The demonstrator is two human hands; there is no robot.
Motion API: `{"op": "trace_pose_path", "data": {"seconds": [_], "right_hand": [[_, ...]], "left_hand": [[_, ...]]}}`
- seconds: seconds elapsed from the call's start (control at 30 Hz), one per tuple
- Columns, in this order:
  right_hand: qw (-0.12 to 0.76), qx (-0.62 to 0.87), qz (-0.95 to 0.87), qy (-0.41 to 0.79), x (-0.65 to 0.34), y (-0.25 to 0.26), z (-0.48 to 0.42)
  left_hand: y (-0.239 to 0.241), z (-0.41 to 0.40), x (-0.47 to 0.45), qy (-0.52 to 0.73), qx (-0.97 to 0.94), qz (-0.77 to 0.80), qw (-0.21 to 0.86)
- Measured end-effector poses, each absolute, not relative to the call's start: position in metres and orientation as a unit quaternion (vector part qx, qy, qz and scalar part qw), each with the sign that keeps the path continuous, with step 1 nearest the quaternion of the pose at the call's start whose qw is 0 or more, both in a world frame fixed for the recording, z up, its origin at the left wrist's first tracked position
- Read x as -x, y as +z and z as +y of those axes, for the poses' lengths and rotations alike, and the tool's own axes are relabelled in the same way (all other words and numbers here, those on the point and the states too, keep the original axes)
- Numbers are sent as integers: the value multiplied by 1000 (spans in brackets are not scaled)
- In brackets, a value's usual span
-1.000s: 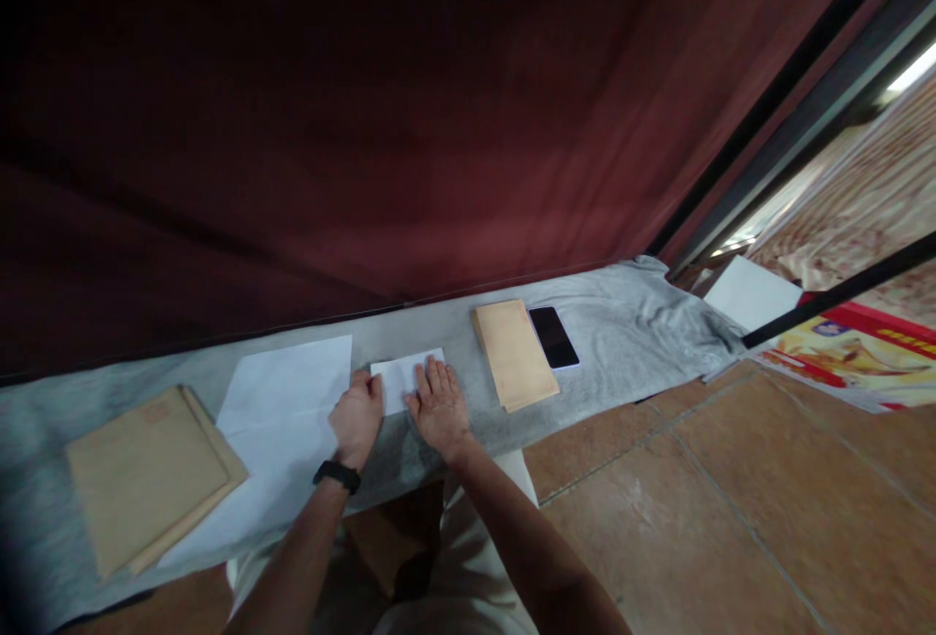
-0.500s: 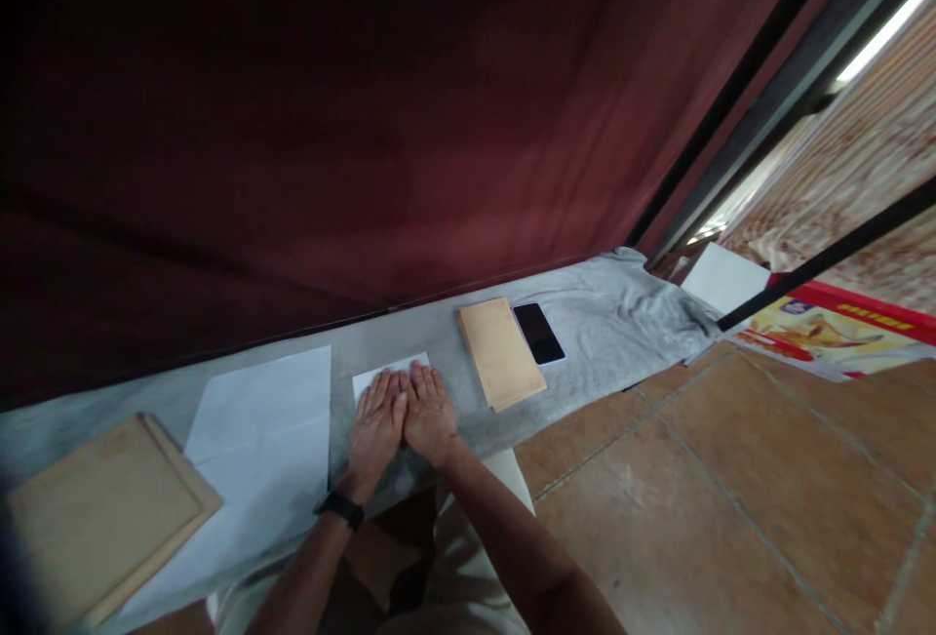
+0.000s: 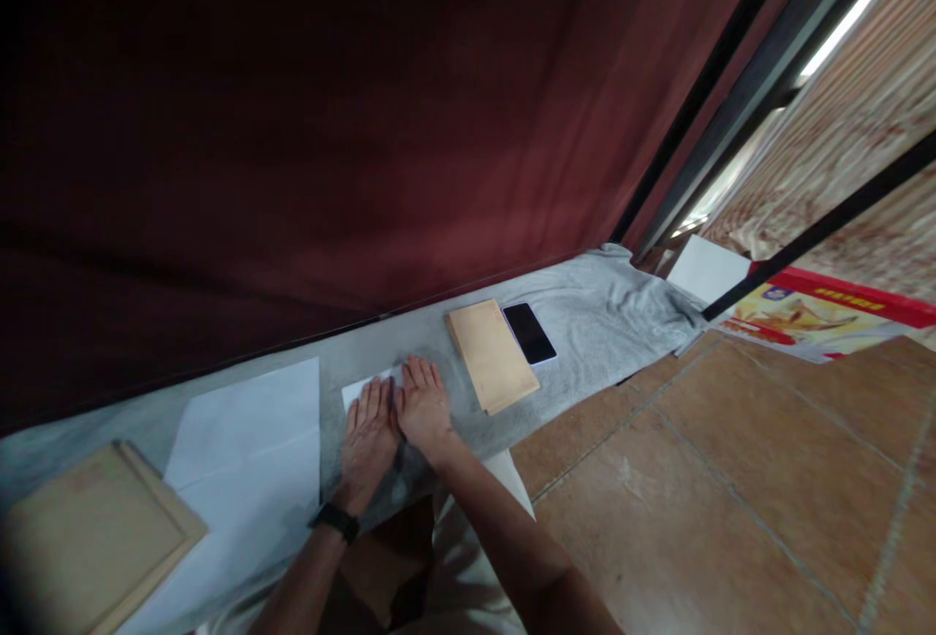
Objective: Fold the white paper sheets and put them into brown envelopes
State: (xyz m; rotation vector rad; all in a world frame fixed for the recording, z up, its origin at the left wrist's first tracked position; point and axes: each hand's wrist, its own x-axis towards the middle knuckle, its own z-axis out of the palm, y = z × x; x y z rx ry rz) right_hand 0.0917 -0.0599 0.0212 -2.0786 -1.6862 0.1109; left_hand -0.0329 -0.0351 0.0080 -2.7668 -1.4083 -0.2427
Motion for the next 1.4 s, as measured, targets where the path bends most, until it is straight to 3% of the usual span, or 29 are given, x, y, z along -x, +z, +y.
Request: {"op": "trace_pose_path", "data": {"seconds": [0.2,0.67,0.9,1.4], "right_hand": [[221,706,-671,47,-89,14,-56],[200,735,-648,15,-106,3,-62],[191,735,-650,20,-106,3,-62],[193,738,-646,14,-107,5,-63]], "left_hand": [[2,-34,33,-68,888,-455,14],[4,-39,41,-187,815,-548,6],[10,-40,25,-149,878,-454,-28],[1,-45,50,-219,815,-537,2]]}}
